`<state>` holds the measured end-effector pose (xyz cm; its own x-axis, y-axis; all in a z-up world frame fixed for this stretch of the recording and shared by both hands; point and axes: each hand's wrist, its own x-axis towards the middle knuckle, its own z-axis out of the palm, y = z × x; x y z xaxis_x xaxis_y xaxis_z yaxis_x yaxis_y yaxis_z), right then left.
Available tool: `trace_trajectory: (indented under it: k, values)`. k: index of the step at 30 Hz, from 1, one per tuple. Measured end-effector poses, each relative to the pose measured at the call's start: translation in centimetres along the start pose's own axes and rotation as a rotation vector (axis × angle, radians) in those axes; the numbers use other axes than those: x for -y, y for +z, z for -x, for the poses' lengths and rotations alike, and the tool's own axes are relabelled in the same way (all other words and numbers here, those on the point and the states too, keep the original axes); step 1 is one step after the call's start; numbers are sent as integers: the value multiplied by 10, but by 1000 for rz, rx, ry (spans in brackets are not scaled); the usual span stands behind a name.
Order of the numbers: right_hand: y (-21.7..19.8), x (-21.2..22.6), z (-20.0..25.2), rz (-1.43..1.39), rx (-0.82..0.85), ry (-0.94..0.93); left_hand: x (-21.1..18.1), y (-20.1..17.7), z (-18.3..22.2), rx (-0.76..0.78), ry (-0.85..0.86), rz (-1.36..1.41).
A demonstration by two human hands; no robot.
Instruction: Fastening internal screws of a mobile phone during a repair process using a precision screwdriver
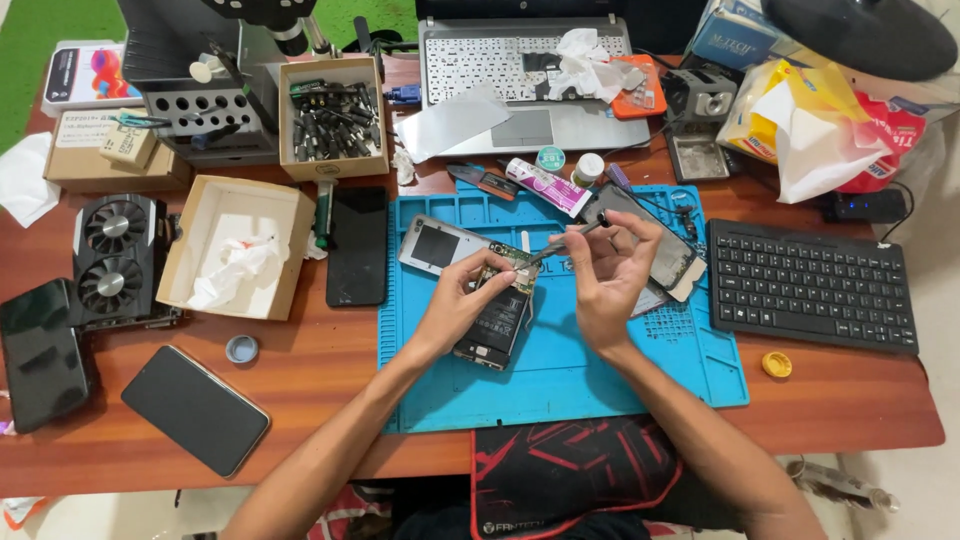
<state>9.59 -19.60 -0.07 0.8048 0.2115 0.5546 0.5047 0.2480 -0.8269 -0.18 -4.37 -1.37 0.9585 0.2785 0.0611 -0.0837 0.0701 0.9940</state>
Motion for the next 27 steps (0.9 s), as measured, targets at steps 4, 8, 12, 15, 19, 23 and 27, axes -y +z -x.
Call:
trace_trajectory:
  k: [4,8,12,15,19,23,27]
  values:
    - [-1,0,0,-23,1,-12,1,0,-2,9,-6,-12]
    - [4,8,7,-41,36,-71,-6,-1,0,28,28,-24]
    - [12,16,17,4,92,-200,-26,0,3,78,73,-69]
    - [5,1,26,5,161,-300,-14,-3,1,116,78,-55]
    - [9,3,24,-5,191,-344,-23,-1,3,129,77,-48]
    - [8,1,23,9,213,-382,-20,0,5,128,71,-43]
    - [10,3,19,-15,241,-411,-20,-1,4,128,75,-43]
